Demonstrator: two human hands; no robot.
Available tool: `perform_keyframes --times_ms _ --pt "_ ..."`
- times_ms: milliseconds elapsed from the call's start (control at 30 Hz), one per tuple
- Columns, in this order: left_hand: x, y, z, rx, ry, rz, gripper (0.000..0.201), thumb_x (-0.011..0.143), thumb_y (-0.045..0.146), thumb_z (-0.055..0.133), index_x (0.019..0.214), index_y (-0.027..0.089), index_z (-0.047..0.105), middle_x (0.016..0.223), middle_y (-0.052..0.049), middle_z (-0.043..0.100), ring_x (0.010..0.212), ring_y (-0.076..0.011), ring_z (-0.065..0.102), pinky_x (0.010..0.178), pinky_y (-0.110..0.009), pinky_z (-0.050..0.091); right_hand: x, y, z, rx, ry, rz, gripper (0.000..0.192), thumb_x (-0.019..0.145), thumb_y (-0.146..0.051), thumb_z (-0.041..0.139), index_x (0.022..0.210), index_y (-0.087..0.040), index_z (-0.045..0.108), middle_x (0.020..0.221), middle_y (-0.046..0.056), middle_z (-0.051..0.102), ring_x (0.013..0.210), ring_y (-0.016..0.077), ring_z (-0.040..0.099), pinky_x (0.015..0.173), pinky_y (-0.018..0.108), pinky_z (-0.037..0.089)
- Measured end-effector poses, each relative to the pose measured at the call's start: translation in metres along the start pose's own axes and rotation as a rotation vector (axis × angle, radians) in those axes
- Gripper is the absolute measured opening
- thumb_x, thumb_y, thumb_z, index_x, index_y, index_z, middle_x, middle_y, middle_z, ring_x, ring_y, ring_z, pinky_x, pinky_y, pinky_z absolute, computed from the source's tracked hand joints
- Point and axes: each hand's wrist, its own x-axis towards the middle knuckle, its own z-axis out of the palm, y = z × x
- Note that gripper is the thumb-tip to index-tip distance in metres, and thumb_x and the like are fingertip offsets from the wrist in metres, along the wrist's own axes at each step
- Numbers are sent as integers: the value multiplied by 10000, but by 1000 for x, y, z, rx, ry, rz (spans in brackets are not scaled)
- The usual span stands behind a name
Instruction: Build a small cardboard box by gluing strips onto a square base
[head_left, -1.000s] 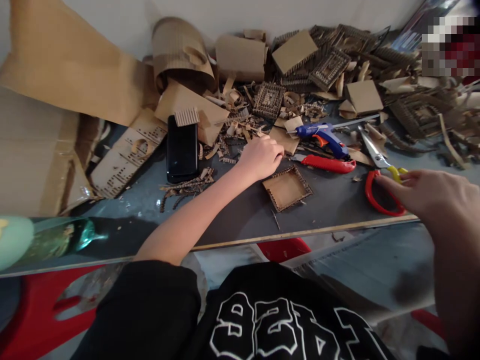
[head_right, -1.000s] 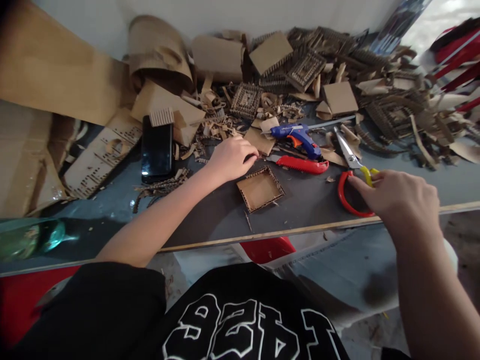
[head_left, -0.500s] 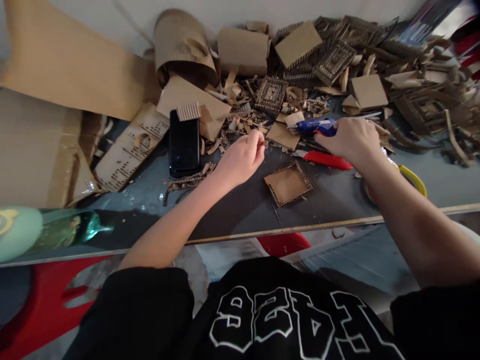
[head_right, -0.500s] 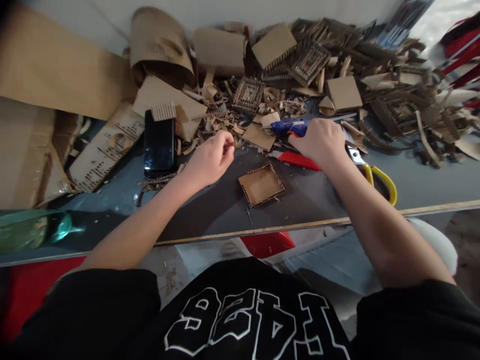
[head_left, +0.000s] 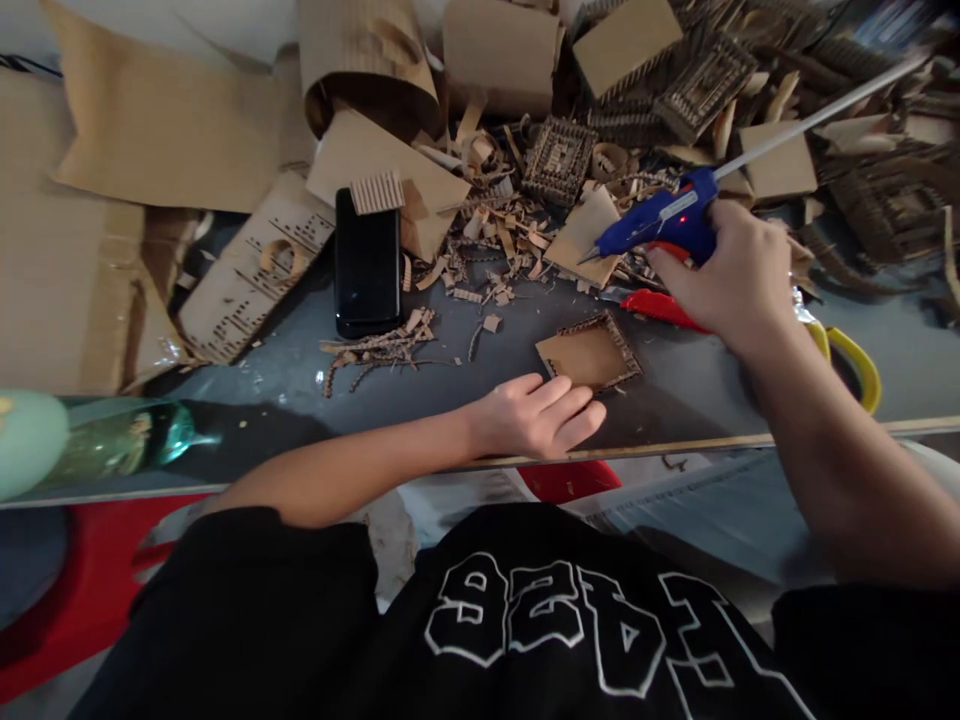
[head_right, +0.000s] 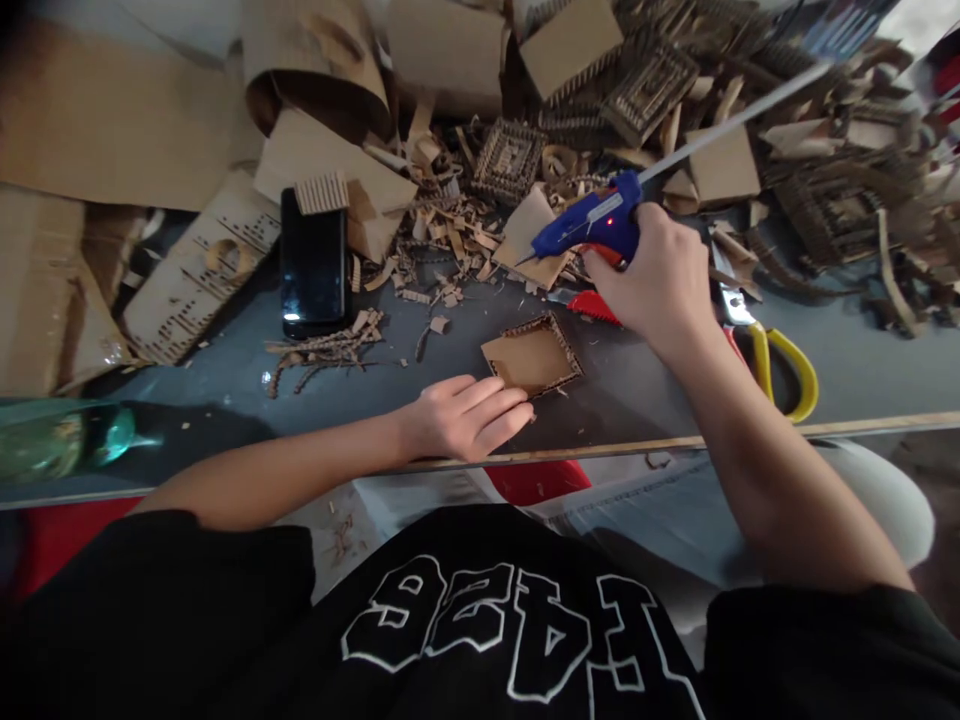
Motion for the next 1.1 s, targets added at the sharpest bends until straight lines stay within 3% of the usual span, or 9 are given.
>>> perform_keyframes --times_ms 133,233,333,400,533,733,900,1000,1100 --pt "-8 -17 15 63 511 136 172 1041 149 517 998 214 670 879 -41 805 775 -165 729 658 -262 512 8 3 10 128 -33 -2 370 891 -399 733 742 -204 455 706 -28 462 658 93 359 678 290 298" --pt "-8 -43 11 -269 766 -131 262 1090 240 414 867 234 551 682 15 595 593 -133 543 590 -257 471 12 10 21 46 166 -56 431 745 -349 751 771 -246 333 730 -21 461 657 125 336 666 301 256" --pt "1 -76 -5 -636 768 -554 514 1114 589 418 729 250 389 594 60 343 469 -108 311 439 -262 265 12 17 28 93 208 -232 431 708 -406 694 800 -259 299 745 -1 474 667 158 380 656 303 272" --pt "11 -93 -15 -629 712 -665 662 982 791 571 680 250 337 582 71 281 485 -99 287 458 -266 254 11 20 29 158 211 -299 406 693 -424 655 784 -260 295 703 -8 442 641 158 379 651 310 304" --pt "31 -105 -20 -573 508 -707 742 752 906 752 652 224 480 587 51 380 544 -96 346 521 -269 272 7 20 27 280 212 -361 379 667 -447 627 737 -263 303 636 -35 377 590 144 357 633 308 326" --pt "39 -113 -9 -613 453 -668 675 839 864 710 722 199 713 551 23 475 517 -111 371 526 -286 284 2 27 22 345 224 -390 374 676 -442 655 716 -260 330 596 -57 357 563 117 310 577 288 278" --pt "27 -129 -15 -177 355 -793 459 931 621 782 819 176 811 513 12 551 498 -150 492 548 -293 323 3 35 21 334 372 -368 396 664 -426 657 720 -269 298 603 -45 389 561 117 302 559 298 279" --pt "18 -108 -25 199 485 -618 348 1045 467 685 913 173 817 577 -6 633 547 -155 584 549 -268 305 -1 33 25 262 460 -385 397 690 -440 631 763 -274 277 661 0 482 608 156 424 586 317 347" --pt "11 -64 -26 489 642 -130 373 1044 282 653 694 167 718 492 33 537 460 -117 507 467 -263 268 -10 27 34 161 471 -416 326 791 -441 608 824 -270 332 774 68 614 716 219 574 633 343 438"
